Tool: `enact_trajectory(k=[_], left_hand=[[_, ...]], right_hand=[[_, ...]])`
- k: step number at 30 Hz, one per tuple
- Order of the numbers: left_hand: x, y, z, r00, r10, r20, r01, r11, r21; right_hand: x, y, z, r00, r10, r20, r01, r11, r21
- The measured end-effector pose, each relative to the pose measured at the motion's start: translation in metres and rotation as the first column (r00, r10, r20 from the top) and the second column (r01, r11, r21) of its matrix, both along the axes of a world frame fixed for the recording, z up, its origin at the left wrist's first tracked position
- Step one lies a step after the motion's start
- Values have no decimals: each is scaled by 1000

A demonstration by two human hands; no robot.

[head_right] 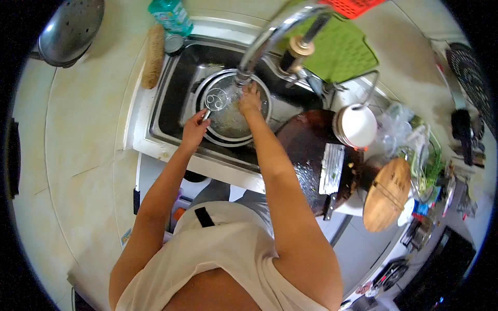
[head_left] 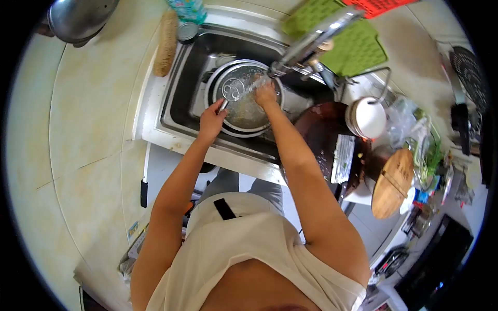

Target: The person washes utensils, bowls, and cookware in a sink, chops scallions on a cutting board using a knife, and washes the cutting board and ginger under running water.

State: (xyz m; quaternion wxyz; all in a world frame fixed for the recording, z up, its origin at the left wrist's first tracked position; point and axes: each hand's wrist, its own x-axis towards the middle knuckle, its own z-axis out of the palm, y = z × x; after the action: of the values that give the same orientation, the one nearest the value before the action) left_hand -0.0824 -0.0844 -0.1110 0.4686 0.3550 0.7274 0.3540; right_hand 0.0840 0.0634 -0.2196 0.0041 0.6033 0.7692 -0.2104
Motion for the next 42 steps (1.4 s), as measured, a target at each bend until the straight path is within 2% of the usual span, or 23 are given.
enact_trajectory(k=[1,3,5,8,9,10,11,12,14,16,17,18,20,21,24,27,30,33,36,38,39,40,42], left_hand=[[-6,-3,-1,1000,2,11,-2,1000,-3],[-12,-8,18,994,49,93,-44,997,-59],[-17,-9,20,988,64,144,-58,997,-40],[-24,-7,8,977,121,174,-101,988,-116],[-25,-5,8,970,142,199,-123,986,-109],[-25,-2,7,970,160,185,-138,983,-124],[-26,1,3,971,170,169,-149,980,-133],[-26,5,-2,972,177,153,-156,978,-140],[-22,11,-9,970,128,207,-106,988,-115],[-10,21,7,947,100,306,-60,989,-139],[-2,27,21,933,81,352,-19,984,-177],[8,31,31,921,77,382,-20,988,-150],[23,34,47,898,66,436,-26,995,-96],[27,34,49,914,26,404,11,996,-89],[31,32,37,984,-56,170,40,994,100],[35,27,51,956,-166,-243,214,959,187],[43,27,83,936,-215,-279,269,947,173],[38,28,85,931,-199,-307,265,946,189],[26,31,90,927,-254,-275,306,938,164],[21,31,79,934,-266,-239,315,927,201],[20,31,77,945,-260,-198,301,928,218],[19,30,76,955,-253,-156,284,930,234],[18,34,68,975,-224,-8,221,953,206]], right_hand=[[-15,-5,-7,997,-71,-4,71,996,59],[-38,-17,-17,983,39,177,4,971,-237],[-42,-28,-78,966,154,210,-100,964,-246],[-38,-43,-68,942,276,191,-231,946,-229],[-32,-43,-77,996,80,-25,-84,946,-313],[-23,-43,-94,965,-148,-217,44,906,-420],[-18,-41,-101,845,-383,-372,141,832,-537],[-16,-44,-74,717,-480,-506,142,811,-568],[-15,-57,30,376,-610,-697,119,778,-616],[-22,-74,101,266,-492,-829,47,866,-498],[-24,-79,118,208,-422,-882,16,904,-428],[-23,-79,121,356,-300,-885,113,954,-278],[-20,-78,120,643,-92,-761,223,972,70],[-21,-74,119,660,-73,-748,241,963,119],[-25,-77,121,472,-142,-870,207,977,-47],[-19,-79,147,487,-222,-845,249,962,-110],[-23,-76,164,625,-270,-733,376,927,-21],[-28,-71,171,742,-250,-622,352,935,44],[-21,-65,174,865,-36,-500,182,952,246],[-6,-50,152,911,16,-413,143,925,353],[-3,-47,158,930,43,-366,118,906,407],[-1,-44,163,873,-83,-481,274,899,341],[4,-42,177,674,-332,-660,550,822,149]])
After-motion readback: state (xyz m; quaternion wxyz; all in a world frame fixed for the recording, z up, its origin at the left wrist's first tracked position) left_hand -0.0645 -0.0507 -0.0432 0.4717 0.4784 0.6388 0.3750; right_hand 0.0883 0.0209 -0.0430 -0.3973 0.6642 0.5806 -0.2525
